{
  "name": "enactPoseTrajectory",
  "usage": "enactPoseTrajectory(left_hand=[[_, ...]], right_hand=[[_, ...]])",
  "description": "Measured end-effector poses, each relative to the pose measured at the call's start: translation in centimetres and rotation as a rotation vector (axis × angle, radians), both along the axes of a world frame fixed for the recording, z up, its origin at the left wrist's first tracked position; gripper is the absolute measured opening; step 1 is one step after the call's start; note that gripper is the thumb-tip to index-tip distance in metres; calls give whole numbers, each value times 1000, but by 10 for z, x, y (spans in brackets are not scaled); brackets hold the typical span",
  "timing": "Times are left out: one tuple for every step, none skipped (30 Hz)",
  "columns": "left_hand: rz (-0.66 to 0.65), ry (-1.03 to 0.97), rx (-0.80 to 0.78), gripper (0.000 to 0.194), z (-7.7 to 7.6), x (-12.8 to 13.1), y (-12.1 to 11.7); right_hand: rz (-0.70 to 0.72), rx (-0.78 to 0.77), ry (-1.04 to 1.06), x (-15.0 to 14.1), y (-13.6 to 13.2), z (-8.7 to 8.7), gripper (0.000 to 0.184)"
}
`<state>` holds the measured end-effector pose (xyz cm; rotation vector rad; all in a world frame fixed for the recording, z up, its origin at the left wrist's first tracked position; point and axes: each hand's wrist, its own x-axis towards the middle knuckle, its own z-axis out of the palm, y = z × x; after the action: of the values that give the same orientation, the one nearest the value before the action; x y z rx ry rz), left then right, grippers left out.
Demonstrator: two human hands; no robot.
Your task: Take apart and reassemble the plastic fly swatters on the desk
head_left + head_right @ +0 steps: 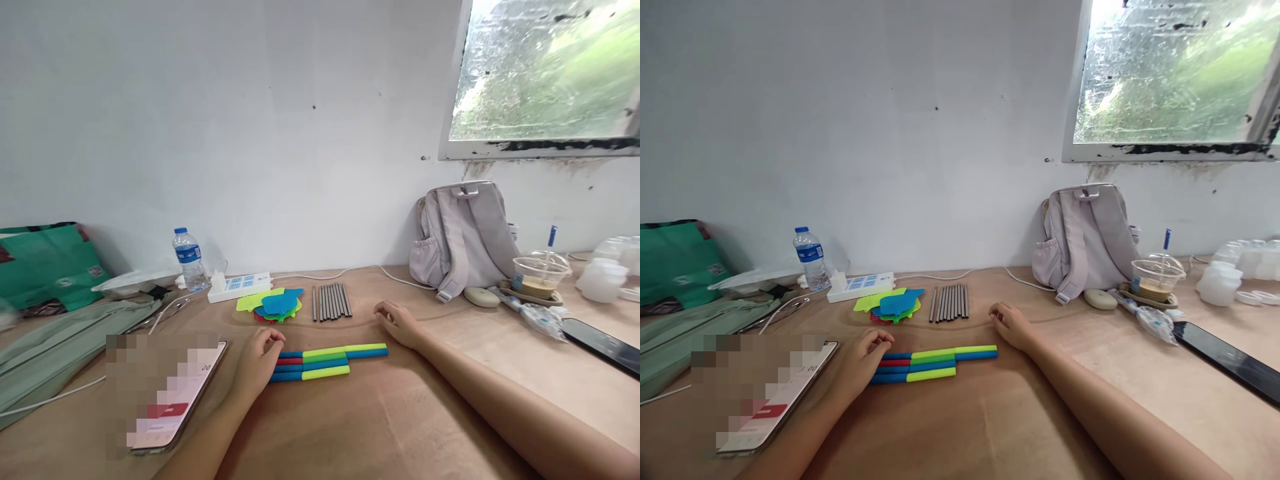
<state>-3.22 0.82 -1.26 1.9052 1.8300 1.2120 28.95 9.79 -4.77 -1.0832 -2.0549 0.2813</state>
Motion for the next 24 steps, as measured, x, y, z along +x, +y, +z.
enactPoseTrajectory(left_hand=[[-22, 6, 8, 15, -2, 1, 0], [-43, 9, 14, 15, -3, 3, -1], [-64, 10, 18, 15, -4, 4, -1], [-82, 11, 17, 14, -4, 6, -2], [-96, 12, 13, 14, -4, 8, -3], [-104, 12, 7, 14, -4, 9, -4], [-110, 13, 0, 14, -3, 11, -5], [-115, 14, -10, 14, -2, 13, -6], [-118, 15, -19, 14, -1, 14, -7], [-121, 15, -29, 14, 0, 16, -9], [-126, 15, -40, 14, 2, 17, -10], [-130, 14, -50, 14, 3, 17, -11], [-133, 12, -58, 15, 3, 18, -11], [-137, 12, -62, 15, 4, 18, -12], [-139, 14, -63, 15, 4, 17, -12], [-141, 18, -64, 15, 4, 17, -12], [-142, 25, -63, 15, 4, 16, -12], [-143, 39, -57, 15, 4, 15, -13], [-143, 65, -42, 16, 4, 15, -14], [-146, 112, -15, 16, 4, 15, -15], [-159, 184, 25, 17, 4, 18, -18], [-185, 273, 76, 17, 4, 22, -21], [-220, 367, 131, 17, 3, 28, -24], [-265, 453, 179, 18, 2, 36, -29]], right_hand=[[21, 18, -60, -4, 7, 0, 14], [46, 32, -103, -8, 14, 0, 18], [77, 47, -135, -11, 21, 1, 22], [113, 61, -162, -14, 28, 2, 26], [154, 74, -189, -17, 34, 2, 30], [195, 85, -214, -20, 39, 3, 33], [231, 93, -237, -22, 42, 4, 36], [259, 99, -257, -25, 45, 5, 39], [280, 103, -277, -27, 46, 5, 41], [296, 105, -297, -28, 47, 6, 42], [307, 104, -318, -29, 47, 7, 43], [313, 101, -339, -29, 47, 7, 43], [316, 96, -359, -29, 46, 8, 42], [317, 92, -378, -28, 45, 9, 41], [315, 87, -396, -27, 44, 10, 38], [310, 82, -413, -26, 43, 11, 35], [304, 80, -429, -24, 42, 13, 32], [295, 79, -446, -22, 40, 14, 29], [284, 79, -463, -20, 38, 15, 25], [270, 77, -477, -18, 36, 16, 22], [247, 72, -487, -16, 32, 17, 18], [215, 63, -492, -14, 29, 18, 16], [179, 53, -491, -11, 24, 18, 14], [139, 42, -483, -8, 20, 17, 13]])
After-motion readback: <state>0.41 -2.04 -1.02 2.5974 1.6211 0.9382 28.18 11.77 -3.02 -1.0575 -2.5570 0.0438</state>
